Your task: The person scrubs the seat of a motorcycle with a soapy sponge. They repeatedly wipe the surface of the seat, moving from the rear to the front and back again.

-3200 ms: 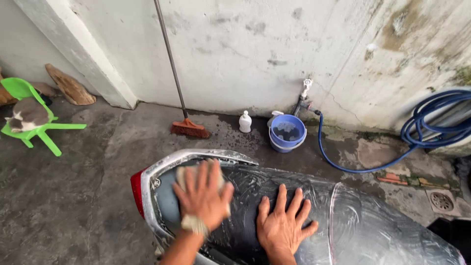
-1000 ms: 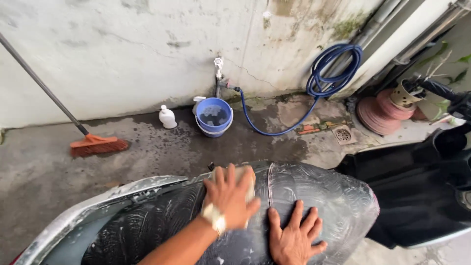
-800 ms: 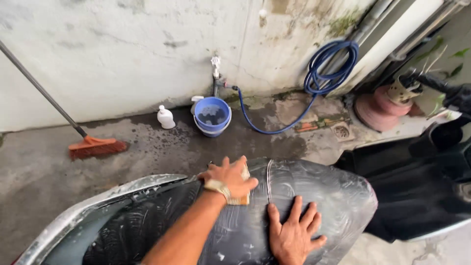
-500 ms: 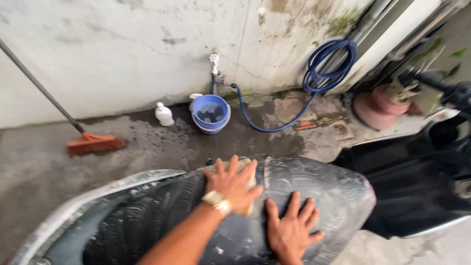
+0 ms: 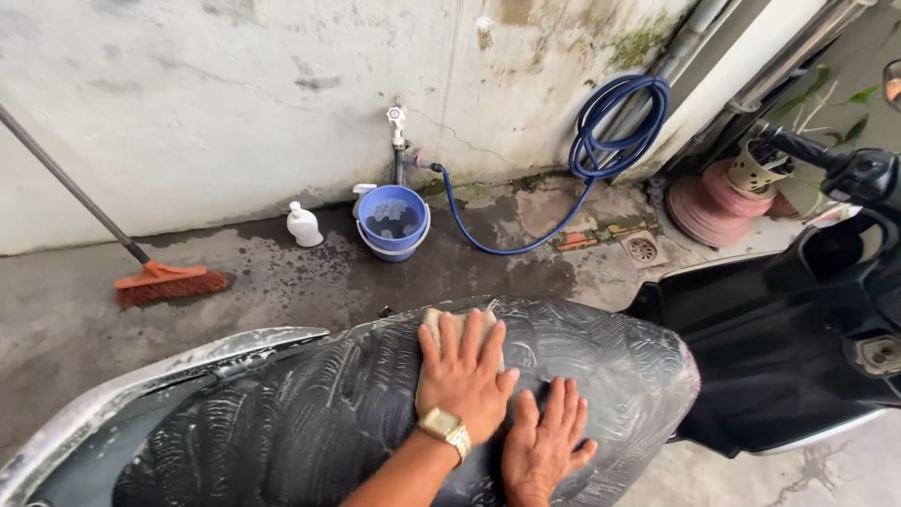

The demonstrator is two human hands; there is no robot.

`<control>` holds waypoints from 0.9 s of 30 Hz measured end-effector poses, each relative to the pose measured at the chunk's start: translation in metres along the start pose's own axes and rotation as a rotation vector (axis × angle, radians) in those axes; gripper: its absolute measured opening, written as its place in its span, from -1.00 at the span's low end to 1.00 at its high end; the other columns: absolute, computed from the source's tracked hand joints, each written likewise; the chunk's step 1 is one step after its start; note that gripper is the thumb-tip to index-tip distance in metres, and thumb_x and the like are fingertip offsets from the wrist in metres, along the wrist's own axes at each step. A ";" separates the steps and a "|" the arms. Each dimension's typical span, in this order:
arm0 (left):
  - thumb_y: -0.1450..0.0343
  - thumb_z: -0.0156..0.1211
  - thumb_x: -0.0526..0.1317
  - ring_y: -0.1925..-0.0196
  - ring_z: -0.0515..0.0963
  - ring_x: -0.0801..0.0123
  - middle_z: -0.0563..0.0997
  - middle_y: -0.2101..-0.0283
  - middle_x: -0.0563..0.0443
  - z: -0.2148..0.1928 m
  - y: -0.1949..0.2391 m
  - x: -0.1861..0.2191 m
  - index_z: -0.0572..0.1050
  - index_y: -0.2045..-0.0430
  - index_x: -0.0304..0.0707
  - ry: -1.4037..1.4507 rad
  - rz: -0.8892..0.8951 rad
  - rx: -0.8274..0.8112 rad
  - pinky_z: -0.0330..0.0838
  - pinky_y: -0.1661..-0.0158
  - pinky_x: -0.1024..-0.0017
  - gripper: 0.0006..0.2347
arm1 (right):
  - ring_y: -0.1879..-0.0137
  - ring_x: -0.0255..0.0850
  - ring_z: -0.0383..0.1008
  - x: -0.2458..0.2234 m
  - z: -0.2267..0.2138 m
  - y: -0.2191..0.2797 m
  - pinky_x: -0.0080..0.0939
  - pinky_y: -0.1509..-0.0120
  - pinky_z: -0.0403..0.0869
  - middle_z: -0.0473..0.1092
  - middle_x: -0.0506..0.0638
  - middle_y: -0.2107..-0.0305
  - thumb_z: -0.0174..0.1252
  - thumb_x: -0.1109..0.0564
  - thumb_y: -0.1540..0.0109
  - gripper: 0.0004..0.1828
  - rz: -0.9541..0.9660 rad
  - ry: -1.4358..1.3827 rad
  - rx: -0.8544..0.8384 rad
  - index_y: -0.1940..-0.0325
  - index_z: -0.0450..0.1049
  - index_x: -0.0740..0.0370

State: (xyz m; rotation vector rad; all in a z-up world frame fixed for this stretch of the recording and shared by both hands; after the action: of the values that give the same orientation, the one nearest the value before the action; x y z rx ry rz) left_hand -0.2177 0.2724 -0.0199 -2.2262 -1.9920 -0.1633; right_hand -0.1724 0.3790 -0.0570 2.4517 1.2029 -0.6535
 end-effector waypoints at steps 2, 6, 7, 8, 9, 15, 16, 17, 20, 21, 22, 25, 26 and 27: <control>-0.32 -0.36 0.13 -0.25 -0.13 -0.26 -0.04 -0.27 -0.11 -0.005 -0.001 0.015 0.04 -0.14 0.03 0.073 -0.024 -0.069 -0.40 -0.11 -0.27 -0.50 | -0.41 -0.33 -0.23 0.005 -0.001 -0.006 0.18 -0.33 -0.38 -0.05 -0.26 -0.27 -0.22 -0.21 -0.08 -0.36 0.024 -0.054 -0.025 -0.25 0.08 -0.12; -0.37 -0.47 0.05 -0.31 -0.26 -0.09 -0.09 -0.30 -0.01 -0.013 0.007 0.047 0.01 -0.17 -0.15 0.375 -0.069 -0.220 -0.50 -0.14 -0.18 -0.51 | -0.41 -0.37 -0.18 0.061 0.007 -0.037 0.13 -0.35 -0.29 -0.14 -0.29 -0.32 -0.30 -0.04 -0.13 -0.55 -0.125 -0.113 -0.307 -0.03 0.34 -0.29; -0.37 -0.47 0.05 -0.31 -0.26 -0.09 -0.09 -0.30 -0.01 -0.020 0.012 0.052 0.01 -0.17 -0.15 0.368 -0.084 -0.205 -0.50 -0.14 -0.18 -0.51 | -0.41 -0.37 -0.18 0.035 -0.017 -0.030 0.13 -0.35 -0.29 -0.14 -0.29 -0.32 -0.30 -0.04 -0.13 -0.55 -0.145 -0.121 -0.315 -0.03 0.34 -0.29; -0.37 -0.47 0.02 -0.33 -0.30 0.06 -0.09 -0.31 0.07 -0.024 0.016 0.058 -0.05 -0.19 -0.10 0.580 -0.154 -0.286 -0.57 -0.17 -0.08 -0.52 | -0.40 -0.38 -0.14 0.013 -0.042 -0.024 -0.13 -0.38 -0.20 -0.07 -0.19 -0.29 -0.25 0.04 -0.12 -0.52 -0.050 -0.371 -0.271 -0.13 0.25 -0.11; -0.37 -0.47 -0.01 -0.36 -0.35 0.21 -0.09 -0.31 0.15 -0.025 0.023 0.071 -0.10 -0.21 -0.06 0.802 -0.217 -0.378 -0.64 -0.20 0.02 -0.52 | -0.39 -0.39 -0.11 -0.002 -0.070 -0.017 -0.39 -0.41 -0.13 0.00 -0.10 -0.27 -0.18 0.12 -0.10 -0.44 0.060 -0.610 -0.227 -0.22 0.15 0.07; -0.36 -0.27 -0.15 -0.01 0.35 0.15 0.37 -0.02 -0.13 -0.030 0.023 0.039 0.23 -0.03 -0.24 0.803 -0.186 0.283 0.08 0.04 0.22 -0.64 | -0.13 0.05 0.20 0.000 -0.022 -0.001 0.38 0.06 0.27 0.00 -0.13 -0.22 -0.23 -0.55 0.10 -0.19 -0.761 0.508 0.166 -0.20 0.06 -0.36; -0.36 -0.27 -0.15 -0.01 0.35 0.15 0.37 -0.02 -0.13 -0.027 0.025 0.031 0.23 -0.03 -0.24 0.797 -0.198 0.287 0.08 0.04 0.22 -0.64 | -0.13 0.05 0.20 -0.011 -0.031 -0.009 0.38 0.06 0.27 0.00 -0.13 -0.22 -0.23 -0.55 0.10 -0.19 -0.772 0.503 0.158 -0.20 0.06 -0.36; -0.33 -0.24 -0.07 -0.09 0.27 0.11 0.33 -0.07 0.00 -0.024 0.028 0.024 0.24 -0.02 -0.11 0.467 -0.271 0.286 0.02 0.01 0.08 -0.62 | -0.17 0.15 0.06 -0.021 -0.037 -0.017 0.38 0.00 0.15 -0.12 -0.02 -0.25 -0.23 -0.45 0.05 -0.25 -0.839 0.471 -0.064 -0.21 0.04 -0.35; -0.29 -0.21 0.09 -0.22 0.08 0.03 0.21 -0.18 0.06 -0.008 0.044 0.023 0.21 -0.05 -0.02 0.081 -0.394 0.248 -0.14 -0.08 -0.09 -0.54 | -0.20 0.19 -0.05 -0.046 -0.047 -0.061 0.28 -0.12 0.03 -0.16 0.03 -0.25 -0.24 -0.36 -0.03 -0.36 -0.775 0.440 -0.337 -0.21 0.05 -0.37; -0.28 -0.22 0.18 -0.28 -0.02 -0.02 0.12 -0.23 -0.02 -0.005 0.050 0.019 0.15 -0.09 -0.06 0.011 -0.435 0.230 -0.23 -0.14 -0.13 -0.46 | -0.21 0.13 -0.02 -0.058 -0.046 -0.076 0.19 -0.18 0.03 -0.08 -0.03 -0.23 -0.26 -0.37 -0.07 -0.41 -0.647 0.423 -0.371 -0.19 0.08 -0.39; -0.28 -0.22 0.18 -0.28 -0.02 -0.02 0.12 -0.23 -0.02 0.003 0.052 0.024 0.15 -0.09 -0.06 0.003 -0.449 0.228 -0.23 -0.14 -0.13 -0.46 | -0.21 0.13 -0.02 -0.048 -0.042 -0.072 0.19 -0.18 0.03 -0.08 -0.03 -0.23 -0.26 -0.37 -0.07 -0.41 -0.659 0.420 -0.383 -0.19 0.08 -0.39; -0.22 -0.25 0.23 -0.33 -0.06 0.02 0.07 -0.27 0.03 0.020 0.043 0.034 0.10 -0.13 0.18 -0.252 -0.502 0.400 -0.28 -0.17 -0.20 -0.43 | -0.06 0.22 0.18 -0.024 -0.047 -0.067 0.15 0.00 0.27 0.12 0.13 -0.13 -0.09 -0.21 -0.05 -0.47 -0.946 0.300 0.014 -0.10 0.23 -0.17; -0.24 -0.33 0.24 -0.35 -0.12 0.01 0.01 -0.29 0.07 0.026 0.039 0.033 0.04 -0.15 0.20 -0.286 -0.534 0.425 -0.33 -0.16 -0.24 -0.44 | -0.10 0.21 0.15 -0.013 -0.048 -0.064 0.13 -0.03 0.24 0.07 0.08 -0.18 -0.06 -0.22 -0.01 -0.43 -1.012 0.266 -0.013 -0.12 0.23 -0.24; -0.26 -0.41 0.25 -0.36 -0.19 0.00 -0.06 -0.31 0.11 0.033 0.041 0.034 -0.03 -0.17 0.21 -0.317 -0.571 0.436 -0.38 -0.15 -0.29 -0.44 | -0.14 0.20 0.11 0.003 -0.050 -0.058 0.11 -0.07 0.21 0.03 0.03 -0.22 -0.04 -0.23 0.03 -0.39 -1.076 0.239 -0.052 -0.14 0.23 -0.30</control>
State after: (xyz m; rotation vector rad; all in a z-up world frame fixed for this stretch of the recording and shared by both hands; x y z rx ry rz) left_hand -0.1736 0.3070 -0.0476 -1.4512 -2.4787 0.5428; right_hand -0.2045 0.4392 -0.0215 1.6972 2.5935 -0.5413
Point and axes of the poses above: each hand's wrist, its own y-axis away from the middle knuckle, its own z-axis out of the palm, x = y × z, the point moved 2 cm from there along -y, towards the middle knuckle
